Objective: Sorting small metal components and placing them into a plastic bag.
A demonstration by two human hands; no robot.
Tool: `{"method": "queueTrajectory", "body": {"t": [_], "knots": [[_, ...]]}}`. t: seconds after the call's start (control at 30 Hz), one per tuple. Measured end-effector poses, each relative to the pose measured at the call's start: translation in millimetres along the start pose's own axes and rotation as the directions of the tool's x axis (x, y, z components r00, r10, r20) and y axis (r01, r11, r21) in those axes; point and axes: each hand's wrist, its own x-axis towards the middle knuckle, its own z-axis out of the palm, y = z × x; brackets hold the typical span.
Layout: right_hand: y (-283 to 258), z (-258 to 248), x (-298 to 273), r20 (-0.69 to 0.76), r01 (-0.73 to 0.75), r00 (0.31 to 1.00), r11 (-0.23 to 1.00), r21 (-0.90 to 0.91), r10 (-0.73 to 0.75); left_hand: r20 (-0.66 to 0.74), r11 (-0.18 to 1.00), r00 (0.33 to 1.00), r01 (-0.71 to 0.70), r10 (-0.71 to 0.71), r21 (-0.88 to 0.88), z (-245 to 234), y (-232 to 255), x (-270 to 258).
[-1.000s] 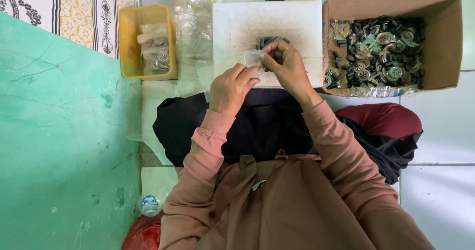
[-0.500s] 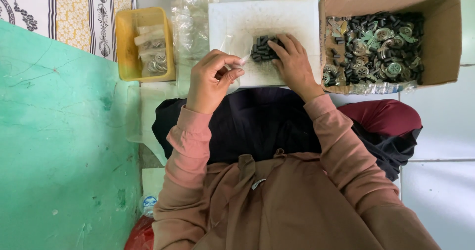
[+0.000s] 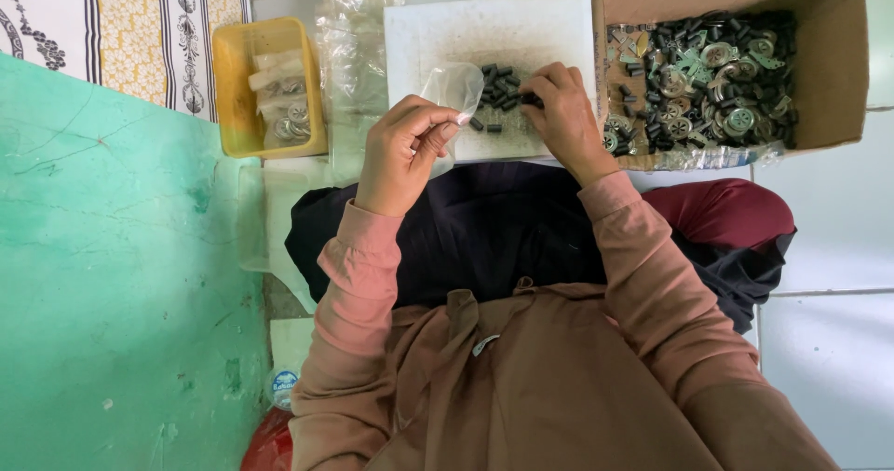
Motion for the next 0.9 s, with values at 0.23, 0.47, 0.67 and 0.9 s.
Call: {"method": "queueTrajectory", "body": {"t": [0.23,0.47,0.67,0.9], "knots": [[7,-9,-5,-0.033,-0.089,0.995,0.996,0.022,0.089,0.022,1.0,1.0,0.005,-0.005,-0.017,5,7,3],[9,-13,-2,0.032,-0.175,0.984,0.982,0.068,0.173,0.096,1.0,0.995,0.019,-0.019,0.0,17,6,5],[10,-20,3,0.069,-0.278,0.96,0.947,0.157,0.271,0.131,0.999,0.991,0.021,-0.025,0.035,29,2,8],[-38,-76,13,0.089,-0.407,0.901,0.756,0.512,0.424,0.126,0.995,0.992,-0.014,0.002,0.101,35,0,8]]}}
